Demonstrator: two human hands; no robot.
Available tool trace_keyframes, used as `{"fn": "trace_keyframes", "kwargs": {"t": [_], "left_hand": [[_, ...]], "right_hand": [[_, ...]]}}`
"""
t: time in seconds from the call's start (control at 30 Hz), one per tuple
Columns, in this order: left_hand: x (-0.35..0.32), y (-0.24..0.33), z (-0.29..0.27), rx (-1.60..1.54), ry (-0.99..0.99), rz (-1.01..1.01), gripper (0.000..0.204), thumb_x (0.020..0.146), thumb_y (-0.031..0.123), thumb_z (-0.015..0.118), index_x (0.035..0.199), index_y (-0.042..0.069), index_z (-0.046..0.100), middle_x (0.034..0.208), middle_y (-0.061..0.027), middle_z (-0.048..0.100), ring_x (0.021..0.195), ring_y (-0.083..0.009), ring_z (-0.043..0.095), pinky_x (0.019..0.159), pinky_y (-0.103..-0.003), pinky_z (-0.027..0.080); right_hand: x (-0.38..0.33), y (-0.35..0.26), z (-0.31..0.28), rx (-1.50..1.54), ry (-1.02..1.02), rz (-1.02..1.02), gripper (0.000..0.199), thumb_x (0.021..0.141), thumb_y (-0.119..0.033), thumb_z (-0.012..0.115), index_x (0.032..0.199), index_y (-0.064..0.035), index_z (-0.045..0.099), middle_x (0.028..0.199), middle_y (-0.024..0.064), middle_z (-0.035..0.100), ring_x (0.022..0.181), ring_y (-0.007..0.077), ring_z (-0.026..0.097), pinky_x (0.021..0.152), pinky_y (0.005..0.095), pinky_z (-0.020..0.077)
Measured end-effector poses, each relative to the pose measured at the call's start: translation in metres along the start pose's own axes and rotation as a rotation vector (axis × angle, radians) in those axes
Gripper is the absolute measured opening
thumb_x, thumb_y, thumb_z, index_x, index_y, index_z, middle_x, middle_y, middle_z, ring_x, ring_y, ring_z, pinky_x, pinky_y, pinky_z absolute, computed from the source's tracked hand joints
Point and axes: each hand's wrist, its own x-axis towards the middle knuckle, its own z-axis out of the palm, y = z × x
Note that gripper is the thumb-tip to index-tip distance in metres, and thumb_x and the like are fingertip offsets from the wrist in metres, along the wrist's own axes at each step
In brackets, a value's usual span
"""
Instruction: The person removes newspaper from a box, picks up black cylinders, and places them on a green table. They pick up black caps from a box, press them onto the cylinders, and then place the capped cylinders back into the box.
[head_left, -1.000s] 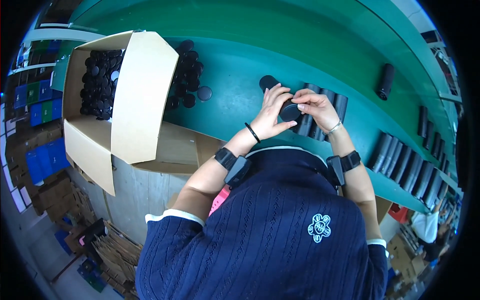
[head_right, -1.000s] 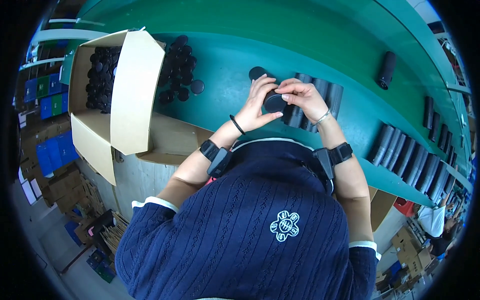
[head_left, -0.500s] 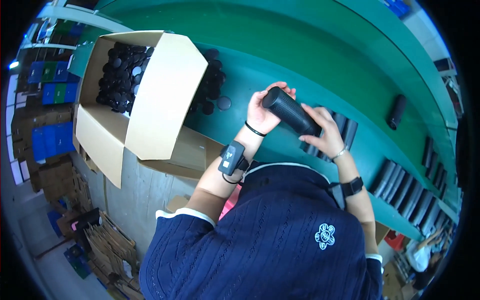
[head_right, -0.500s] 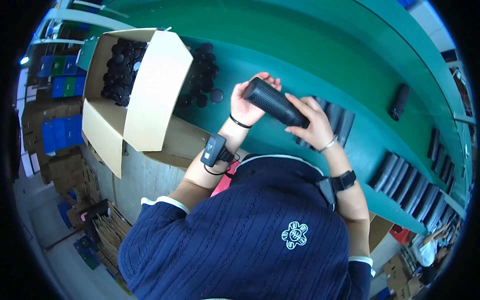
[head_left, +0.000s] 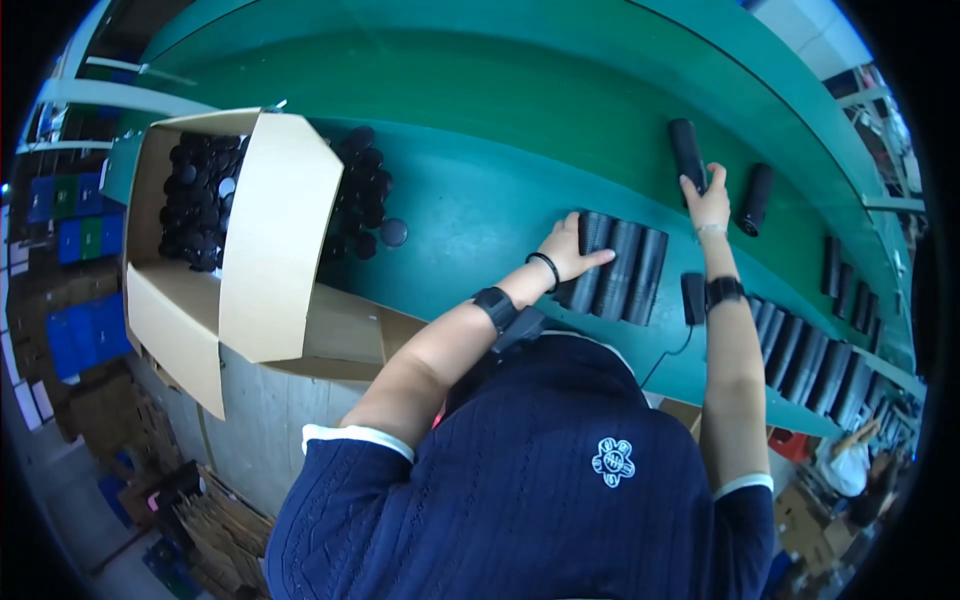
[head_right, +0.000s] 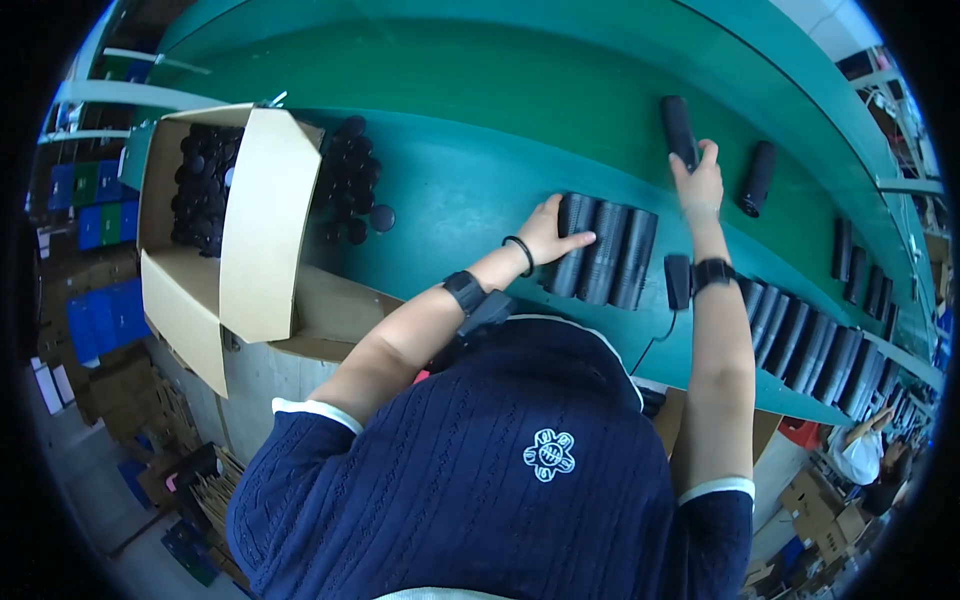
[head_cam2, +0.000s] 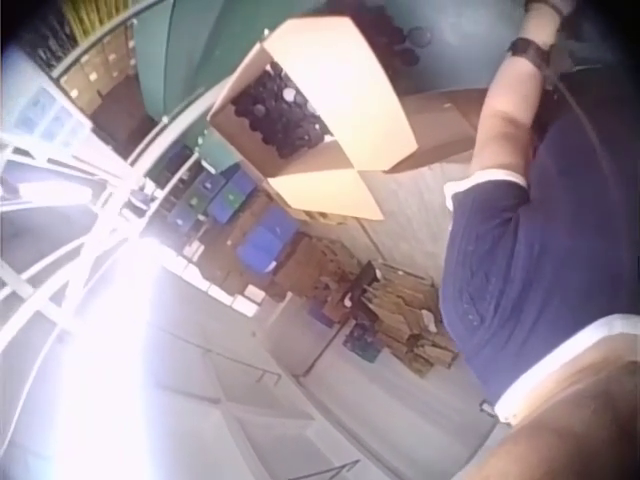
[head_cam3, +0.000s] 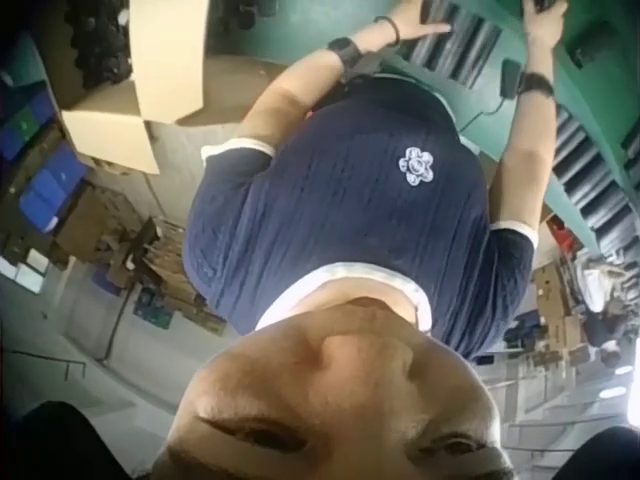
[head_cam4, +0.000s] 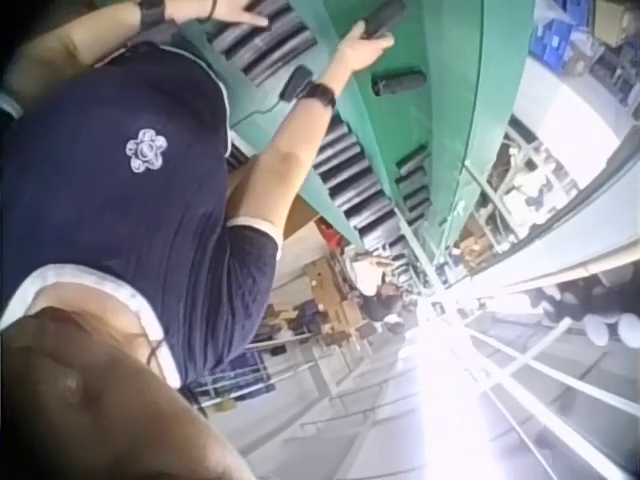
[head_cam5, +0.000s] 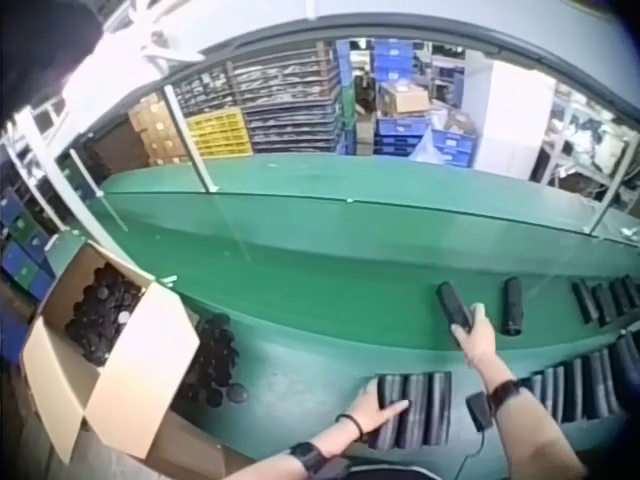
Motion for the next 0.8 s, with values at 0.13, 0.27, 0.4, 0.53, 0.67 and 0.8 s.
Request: {"fn": "trace_keyframes", "kwargs": {"t": [0.13, 0.27, 0.4, 0.53, 0.67, 0.8], "left_hand": [[0.013, 0.022, 0.004, -0.064, -0.062, -0.014, 0.098, 0.064, 0.037, 0.081, 0.135, -0.007, 0.028, 0.119, -0.027, 0.053, 0.11, -0.0372, 0.054, 0.095, -0.04, 0.044], [-0.013, 0.024, -0.052, -0.274, -0.152, 0.19, 0.079, 0.064, 0.017, 0.077, 0.132, 0.001, 0.04, 0.119, -0.0209, 0.053, 0.111, -0.0346, 0.052, 0.097, -0.039, 0.041], [-0.041, 0.022, -0.075, -0.247, -0.079, 0.266, 0.074, 0.066, 0.007, 0.072, 0.132, 0.009, 0.039, 0.124, -0.0184, 0.044, 0.119, -0.0345, 0.043, 0.1, -0.04, 0.037], [-0.052, 0.019, -0.08, -0.25, -0.081, 0.389, 0.073, 0.069, 0.014, 0.075, 0.133, 0.008, 0.038, 0.129, -0.0169, 0.039, 0.123, -0.0317, 0.039, 0.102, -0.038, 0.035], [-0.061, 0.007, -0.082, -0.33, -0.127, 0.428, 0.075, 0.072, 0.023, 0.078, 0.133, 0.005, 0.037, 0.13, -0.0163, 0.041, 0.125, -0.0282, 0.04, 0.104, -0.037, 0.032], [-0.065, 0.004, -0.083, -0.343, -0.144, 0.435, 0.075, 0.073, 0.023, 0.077, 0.133, 0.004, 0.036, 0.131, -0.0151, 0.042, 0.125, -0.0267, 0.041, 0.104, -0.037, 0.032]], "right_hand": [[0.03, 0.09, 0.023, -0.105, -0.031, 0.072, 0.049, 0.083, -0.039, 0.064, 0.122, -0.0137, 0.05, 0.095, 0.0246, 0.064, 0.087, 0.0404, 0.062, 0.076, 0.0454, 0.0488], [0.013, 0.026, 0.017, 0.077, -0.022, -0.286, 0.026, 0.086, -0.027, 0.062, 0.108, -0.0127, 0.066, 0.098, 0.0159, 0.064, 0.082, 0.0258, 0.062, 0.076, 0.0364, 0.0504], [-0.084, -0.108, -0.038, 1.271, -0.974, 0.212, 0.033, 0.093, -0.022, 0.056, 0.121, -0.004, 0.058, 0.093, 0.0011, 0.06, 0.077, 0.01, 0.06, 0.066, 0.0213, 0.0496], [-0.129, -0.119, -0.023, 1.326, -0.939, 0.164, 0.037, 0.088, -0.01, 0.061, 0.124, -0.0044, 0.056, 0.093, -0.0009, 0.058, 0.071, 0.0065, 0.055, 0.063, 0.0204, 0.0469], [-0.141, -0.121, -0.018, 1.353, -0.91, 0.212, 0.036, 0.086, -0.005, 0.063, 0.122, -0.0052, 0.059, 0.081, -0.0041, 0.052, 0.067, 0.0047, 0.052, 0.062, 0.0197, 0.0462], [-0.147, -0.124, -0.013, 1.338, -0.933, 0.218, 0.035, 0.087, -0.007, 0.062, 0.121, -0.0049, 0.059, 0.083, -0.003, 0.055, 0.069, 0.006, 0.054, 0.063, 0.0201, 0.0474]]}}
